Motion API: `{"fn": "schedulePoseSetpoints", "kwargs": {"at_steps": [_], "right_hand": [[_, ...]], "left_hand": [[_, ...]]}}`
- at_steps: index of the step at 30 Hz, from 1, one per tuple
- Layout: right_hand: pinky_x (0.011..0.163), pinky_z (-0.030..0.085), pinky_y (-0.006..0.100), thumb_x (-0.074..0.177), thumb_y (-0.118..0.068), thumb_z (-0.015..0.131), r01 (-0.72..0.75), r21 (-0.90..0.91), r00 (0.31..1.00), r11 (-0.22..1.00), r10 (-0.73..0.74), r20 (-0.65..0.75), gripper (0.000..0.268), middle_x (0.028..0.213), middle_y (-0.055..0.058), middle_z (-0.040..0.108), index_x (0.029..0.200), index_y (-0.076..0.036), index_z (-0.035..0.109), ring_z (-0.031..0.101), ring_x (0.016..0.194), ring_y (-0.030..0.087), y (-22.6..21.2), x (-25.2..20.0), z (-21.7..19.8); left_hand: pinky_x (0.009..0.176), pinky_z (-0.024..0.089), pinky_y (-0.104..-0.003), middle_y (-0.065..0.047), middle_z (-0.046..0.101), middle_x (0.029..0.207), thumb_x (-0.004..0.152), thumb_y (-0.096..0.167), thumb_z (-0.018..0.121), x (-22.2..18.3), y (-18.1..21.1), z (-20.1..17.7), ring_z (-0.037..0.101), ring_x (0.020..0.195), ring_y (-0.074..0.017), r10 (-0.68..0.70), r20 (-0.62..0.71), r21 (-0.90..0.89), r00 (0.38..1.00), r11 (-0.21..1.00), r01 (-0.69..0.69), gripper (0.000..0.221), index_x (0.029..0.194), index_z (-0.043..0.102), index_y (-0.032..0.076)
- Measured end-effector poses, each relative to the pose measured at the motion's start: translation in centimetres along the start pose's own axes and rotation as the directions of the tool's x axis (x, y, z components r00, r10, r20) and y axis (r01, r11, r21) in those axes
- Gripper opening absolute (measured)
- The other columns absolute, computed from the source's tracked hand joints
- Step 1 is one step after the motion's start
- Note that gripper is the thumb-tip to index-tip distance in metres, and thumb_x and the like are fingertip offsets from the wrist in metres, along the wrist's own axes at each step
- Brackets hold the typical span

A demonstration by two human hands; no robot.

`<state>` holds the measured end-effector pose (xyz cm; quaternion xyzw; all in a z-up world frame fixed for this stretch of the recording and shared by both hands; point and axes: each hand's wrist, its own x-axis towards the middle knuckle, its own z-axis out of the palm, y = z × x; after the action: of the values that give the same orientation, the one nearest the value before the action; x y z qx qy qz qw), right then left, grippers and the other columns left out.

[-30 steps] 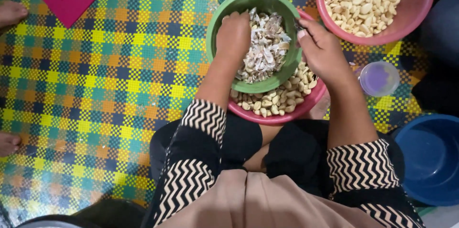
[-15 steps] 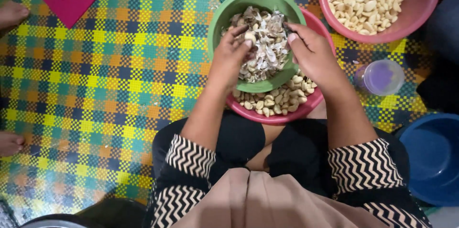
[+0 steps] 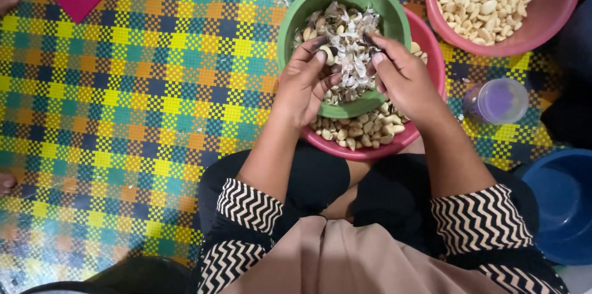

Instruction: Peeling skins or shells from nuts and sorting them into various bowls while sitting on a mat.

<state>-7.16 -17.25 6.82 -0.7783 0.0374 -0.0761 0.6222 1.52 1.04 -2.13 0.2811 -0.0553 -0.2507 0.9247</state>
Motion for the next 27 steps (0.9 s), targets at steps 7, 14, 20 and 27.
{"fn": "schedulePoseSetpoints", "kwargs": {"at_steps": [7,14,20,27], "right_hand": [[0.046,0.046,0.023,0.11,-0.003,0.042,-0.001,0.018,1.0,1.0,0.001,0.007,0.038,0.092,0.022,0.064,0.146,0.007,0.047,0.057,0.059,0.015,0.8,0.3,0.0],[0.049,0.047,0.024,0.11,-0.001,0.044,0.046,-0.005,0.999,0.999,-0.046,0.02,0.039,0.088,0.02,0.062,0.148,0.007,0.046,0.057,0.062,0.017,0.7,-0.2,0.6],[0.077,0.046,0.028,0.103,0.001,0.046,0.131,-0.222,0.99,0.966,-0.117,0.073,0.046,0.117,0.019,0.06,0.149,0.005,0.046,0.057,0.094,0.021,-2.7,-1.2,3.4],[0.06,0.051,0.028,0.109,-0.001,0.047,0.199,-0.166,0.98,0.966,-0.193,0.053,0.039,0.09,0.017,0.066,0.147,0.003,0.049,0.062,0.068,0.017,-1.4,-1.2,3.8]], "left_hand": [[0.088,0.068,-0.04,-0.021,0.068,0.129,0.106,0.007,0.057,0.3,1.1,0.4,0.073,0.109,-0.0304,-0.005,0.099,-0.014,0.995,1.0,0.006,0.038,0.143,0.055,0.003],[0.091,0.066,-0.04,-0.025,0.064,0.129,0.105,-0.003,0.052,0.3,0.5,0.3,0.071,0.111,-0.0376,0.035,0.049,-0.076,0.998,0.997,-0.031,0.036,0.141,0.055,-0.003],[0.094,0.065,-0.035,-0.018,0.066,0.125,0.105,-0.003,0.051,-0.3,-0.2,1.5,0.071,0.108,-0.0277,0.041,-0.014,-0.028,0.999,0.999,-0.042,0.036,0.141,0.056,-0.001],[0.096,0.064,-0.036,-0.014,0.07,0.12,0.099,-0.002,0.067,-0.6,-1.1,1.9,0.074,0.106,-0.0241,0.103,-0.046,0.029,0.994,0.994,-0.101,0.034,0.133,0.064,0.0]]}}
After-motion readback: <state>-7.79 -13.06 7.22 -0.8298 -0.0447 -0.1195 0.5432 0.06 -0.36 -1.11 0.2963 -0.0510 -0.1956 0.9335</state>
